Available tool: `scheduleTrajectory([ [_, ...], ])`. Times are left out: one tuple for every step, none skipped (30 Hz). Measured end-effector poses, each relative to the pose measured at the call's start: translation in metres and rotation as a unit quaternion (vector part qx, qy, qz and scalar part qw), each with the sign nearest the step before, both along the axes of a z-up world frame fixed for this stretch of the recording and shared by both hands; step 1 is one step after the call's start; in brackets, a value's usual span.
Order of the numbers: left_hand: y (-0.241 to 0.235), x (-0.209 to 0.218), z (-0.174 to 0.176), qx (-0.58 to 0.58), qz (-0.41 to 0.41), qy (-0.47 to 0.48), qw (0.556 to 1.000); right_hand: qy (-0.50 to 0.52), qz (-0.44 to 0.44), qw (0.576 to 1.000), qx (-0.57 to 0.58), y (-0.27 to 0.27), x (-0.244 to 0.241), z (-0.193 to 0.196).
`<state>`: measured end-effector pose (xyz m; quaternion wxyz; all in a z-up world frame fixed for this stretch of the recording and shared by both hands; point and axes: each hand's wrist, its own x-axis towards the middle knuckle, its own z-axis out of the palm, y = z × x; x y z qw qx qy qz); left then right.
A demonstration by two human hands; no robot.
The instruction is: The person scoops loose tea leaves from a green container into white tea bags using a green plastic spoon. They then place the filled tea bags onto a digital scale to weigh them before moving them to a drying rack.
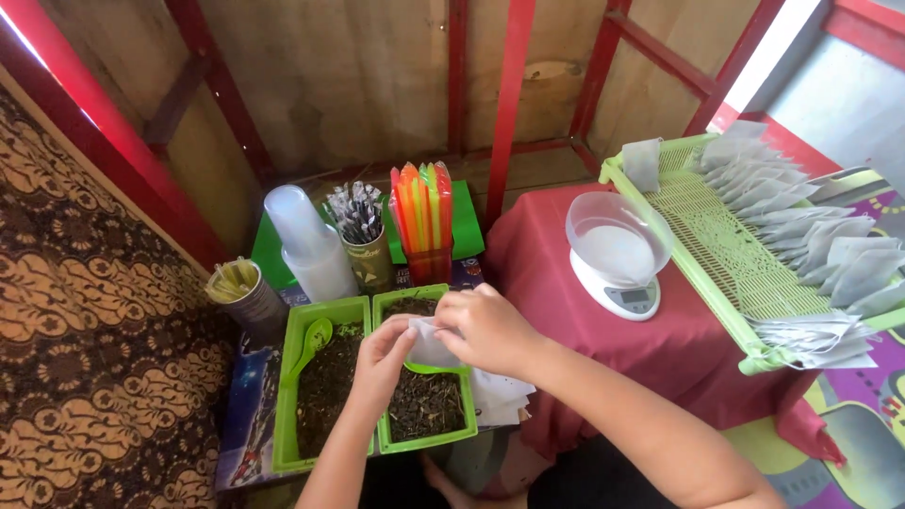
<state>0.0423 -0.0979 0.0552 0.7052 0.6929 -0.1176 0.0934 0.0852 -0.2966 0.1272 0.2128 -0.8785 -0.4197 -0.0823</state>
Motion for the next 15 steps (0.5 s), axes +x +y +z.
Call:
scheduleTrajectory([
  [0.000,0.003,-0.006,-0.002,0.029,-0.009,1.000,0.028,-0.006,1.000,0.008,0.001,0.000,0.002],
  [-0.001,-0.001,-0.002,0.000,0.027,-0.010,1.000,0.028,-0.008,1.000,0.010,0.002,-0.004,0.010],
  [-0.004,-0.003,0.004,0.003,0.032,-0.012,0.999,0.083,-0.006,0.996,0.035,0.001,-0.007,0.019],
  [-0.006,-0.005,0.009,0.006,0.036,-0.015,0.999,0.138,-0.004,0.989,0.060,0.001,-0.011,0.027],
  [-0.009,-0.005,0.009,0.009,0.032,-0.015,0.999,0.138,-0.007,0.988,0.063,0.001,-0.010,0.024],
  [-0.011,-0.005,0.009,-0.044,0.032,-0.008,0.998,0.128,-0.017,0.990,0.063,0.001,-0.009,0.022],
  [-0.013,-0.005,0.009,-0.097,0.034,-0.001,0.995,0.119,-0.024,0.991,0.061,0.002,-0.007,0.020],
  [-0.013,-0.006,0.007,-0.096,0.032,0.000,0.995,0.119,-0.026,0.991,0.063,0.002,-0.009,0.016],
  [-0.014,-0.006,0.006,-0.123,0.018,0.000,0.992,0.094,-0.013,0.993,0.072,0.001,-0.010,0.014],
  [-0.014,-0.005,0.005,-0.150,0.003,0.001,0.989,0.069,-0.001,0.994,0.081,0.002,-0.010,0.011],
  [-0.012,-0.006,0.005,-0.151,0.006,0.003,0.988,0.071,0.001,0.994,0.079,0.001,-0.011,0.013],
  [-0.010,-0.007,0.006,-0.136,0.019,0.017,0.990,0.054,0.001,0.996,0.078,0.002,-0.012,0.015],
  [-0.009,-0.007,0.006,-0.121,0.034,0.030,0.992,0.036,0.001,0.997,0.075,0.001,-0.011,0.017],
  [-0.009,-0.007,0.007,-0.123,0.037,0.031,0.991,0.037,0.005,0.997,0.073,0.002,-0.012,0.019],
  [-0.009,-0.006,0.007,-0.124,0.045,0.032,0.991,0.036,0.000,0.997,0.064,0.002,-0.013,0.022],
])
